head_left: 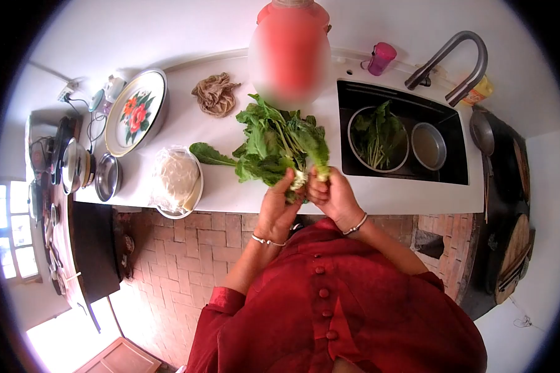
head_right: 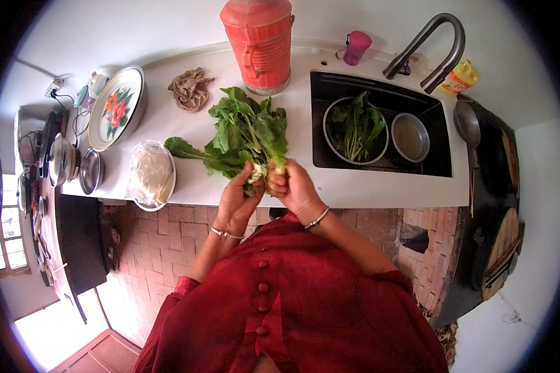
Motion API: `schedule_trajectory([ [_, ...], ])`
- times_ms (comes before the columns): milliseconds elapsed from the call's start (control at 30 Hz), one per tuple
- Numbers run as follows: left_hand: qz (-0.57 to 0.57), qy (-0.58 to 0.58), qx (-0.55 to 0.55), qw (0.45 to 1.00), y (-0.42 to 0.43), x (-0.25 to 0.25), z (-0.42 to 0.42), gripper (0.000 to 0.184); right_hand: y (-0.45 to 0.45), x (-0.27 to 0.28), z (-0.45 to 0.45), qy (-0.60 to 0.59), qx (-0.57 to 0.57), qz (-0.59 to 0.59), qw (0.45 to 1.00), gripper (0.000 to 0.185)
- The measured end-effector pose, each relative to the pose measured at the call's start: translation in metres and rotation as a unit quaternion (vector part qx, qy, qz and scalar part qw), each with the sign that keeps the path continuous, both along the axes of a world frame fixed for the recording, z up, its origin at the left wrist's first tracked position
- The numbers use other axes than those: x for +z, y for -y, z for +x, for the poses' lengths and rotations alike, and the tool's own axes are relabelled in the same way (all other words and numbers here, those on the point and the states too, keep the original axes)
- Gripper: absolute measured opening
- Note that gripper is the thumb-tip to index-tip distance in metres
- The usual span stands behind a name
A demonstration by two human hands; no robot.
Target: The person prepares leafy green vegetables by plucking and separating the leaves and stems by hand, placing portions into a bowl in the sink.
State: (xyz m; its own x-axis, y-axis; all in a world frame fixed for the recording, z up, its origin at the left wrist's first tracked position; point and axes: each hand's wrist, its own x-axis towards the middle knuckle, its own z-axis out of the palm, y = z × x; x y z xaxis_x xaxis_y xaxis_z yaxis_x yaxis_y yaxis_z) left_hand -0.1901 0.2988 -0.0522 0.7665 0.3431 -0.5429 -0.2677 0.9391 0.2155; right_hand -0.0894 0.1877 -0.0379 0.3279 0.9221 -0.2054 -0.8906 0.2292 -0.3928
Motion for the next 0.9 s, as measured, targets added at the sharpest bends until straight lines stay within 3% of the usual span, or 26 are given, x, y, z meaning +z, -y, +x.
schedule_trajectory([
  [33,-0.038,0.014,0.024,0.999,-0.005,-0.013,-0.003,0.010,0.001,0.000,0.001,-0.027,0.009,0.079,0.996,0.022],
  [67,-0.021,0.083,0.019,0.996,-0.015,-0.026,-0.009,0.012,0.002,0.001,0.001,-0.027,0.008,0.079,0.996,0.022],
  [133,0.082,-0.074,-0.014,0.994,-0.016,-0.004,-0.010,0.018,0.004,0.010,0.001,0.075,0.030,-0.026,0.996,0.024],
  [200,0.145,-0.055,-0.058,0.986,-0.011,0.019,-0.011,0.021,0.001,0.007,-0.002,0.139,-0.004,-0.049,0.989,0.025],
  [267,0.212,-0.035,-0.098,0.972,-0.011,0.030,-0.012,0.024,0.001,0.001,0.000,0.367,0.015,-0.197,0.909,0.024],
  [333,0.242,-0.027,-0.120,0.962,-0.007,0.036,-0.010,0.029,0.003,0.001,0.002,0.393,0.036,-0.218,0.892,0.024],
  [400,0.239,-0.027,-0.120,0.963,-0.004,0.041,-0.008,0.031,0.001,0.002,-0.001,0.572,-0.021,-0.266,0.776,0.026],
  [433,0.268,-0.026,-0.132,0.954,-0.004,0.039,-0.007,0.030,0.001,0.004,-0.003,0.572,-0.021,-0.266,0.776,0.026],
  [500,0.298,-0.027,-0.141,0.944,-0.004,0.034,-0.006,0.030,0.000,0.009,-0.007,0.643,-0.046,-0.268,0.716,0.021],
  [600,0.354,-0.053,-0.139,0.923,0.002,0.025,-0.002,0.033,-0.001,0.004,-0.008,0.642,-0.071,-0.289,0.707,0.021],
  [767,0.323,-0.053,0.012,0.945,0.015,0.026,0.010,0.017,-0.002,0.004,-0.013,0.600,-0.097,-0.303,0.734,0.020],
  [833,0.356,-0.068,0.023,0.932,0.020,0.029,0.011,0.014,-0.004,0.000,-0.015,0.571,-0.092,-0.320,0.750,0.017],
  [900,0.389,-0.082,0.033,0.917,0.022,0.029,0.009,0.012,-0.007,0.001,-0.016,0.400,-0.071,-0.304,0.862,0.018],
])
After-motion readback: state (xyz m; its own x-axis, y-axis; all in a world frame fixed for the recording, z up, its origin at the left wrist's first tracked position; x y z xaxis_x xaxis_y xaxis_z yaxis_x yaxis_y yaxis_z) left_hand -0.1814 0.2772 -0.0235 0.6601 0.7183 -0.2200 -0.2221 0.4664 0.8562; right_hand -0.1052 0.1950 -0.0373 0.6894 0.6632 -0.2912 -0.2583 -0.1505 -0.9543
